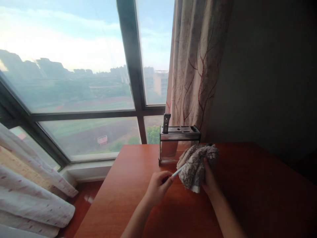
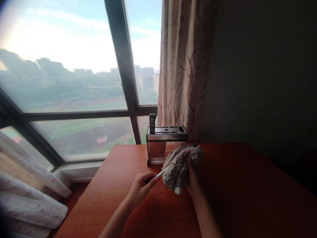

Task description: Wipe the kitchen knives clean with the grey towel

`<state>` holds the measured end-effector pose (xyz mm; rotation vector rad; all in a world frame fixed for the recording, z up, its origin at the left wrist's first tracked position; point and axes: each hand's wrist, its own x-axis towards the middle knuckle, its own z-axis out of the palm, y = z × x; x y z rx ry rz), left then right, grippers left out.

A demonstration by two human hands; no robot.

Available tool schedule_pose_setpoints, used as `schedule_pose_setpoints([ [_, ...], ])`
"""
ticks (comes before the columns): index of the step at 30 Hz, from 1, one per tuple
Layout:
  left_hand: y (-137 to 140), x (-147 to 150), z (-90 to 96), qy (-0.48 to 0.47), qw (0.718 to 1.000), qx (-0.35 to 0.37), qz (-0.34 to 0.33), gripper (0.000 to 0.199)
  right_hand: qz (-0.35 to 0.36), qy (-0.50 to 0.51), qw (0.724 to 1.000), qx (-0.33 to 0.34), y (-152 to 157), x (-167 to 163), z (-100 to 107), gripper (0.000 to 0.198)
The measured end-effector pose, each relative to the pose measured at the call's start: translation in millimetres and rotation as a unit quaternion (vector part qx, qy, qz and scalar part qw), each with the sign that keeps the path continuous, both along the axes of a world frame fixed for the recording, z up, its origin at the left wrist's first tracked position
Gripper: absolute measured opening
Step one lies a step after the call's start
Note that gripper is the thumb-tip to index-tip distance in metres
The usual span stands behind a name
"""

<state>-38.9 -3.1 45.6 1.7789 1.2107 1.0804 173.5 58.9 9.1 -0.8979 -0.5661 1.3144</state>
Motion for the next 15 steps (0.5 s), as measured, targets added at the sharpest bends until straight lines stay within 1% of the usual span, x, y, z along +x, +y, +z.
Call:
schedule_pose_setpoints([
  [2,-0.9,0.9,0.5,-0.002,1.0,0.007,0.009,0.033,0.065,0.101,0.993,-0.02,-3.0,2.6,2.7,0.04],
  [3,-1.4,1.4,0.9,-0.005,1.0,0.01,0.016,0.033,0.084,0.142,0.986,-0.028,-4.5,4.8,4.2,0.038],
  [6,-2.7,2.3,2.4,-0.023,0.999,0.023,0.042,0.031,0.104,0.198,0.975,-0.004,-7.7,13.2,5.3,0.036],
  [9,-3.6,2.9,3.6,-0.044,0.996,0.037,0.075,0.03,0.104,0.194,0.975,0.008,-8.0,18.0,0.3,0.037],
  [11,-4.4,4.2,3.5,-0.039,0.994,0.047,0.085,0.029,0.111,0.175,0.978,0.007,-8.0,14.6,-4.1,0.035],
  [13,-5.4,6.5,2.4,-0.011,0.995,0.06,0.078,0.028,0.11,0.141,0.984,-0.001,-9.1,5.4,-6.7,0.035],
  [15,-6.8,9.5,1.3,0.027,0.995,0.075,0.058,0.026,0.089,0.098,0.991,-0.002,-10.9,-7.1,-6.2,0.04],
])
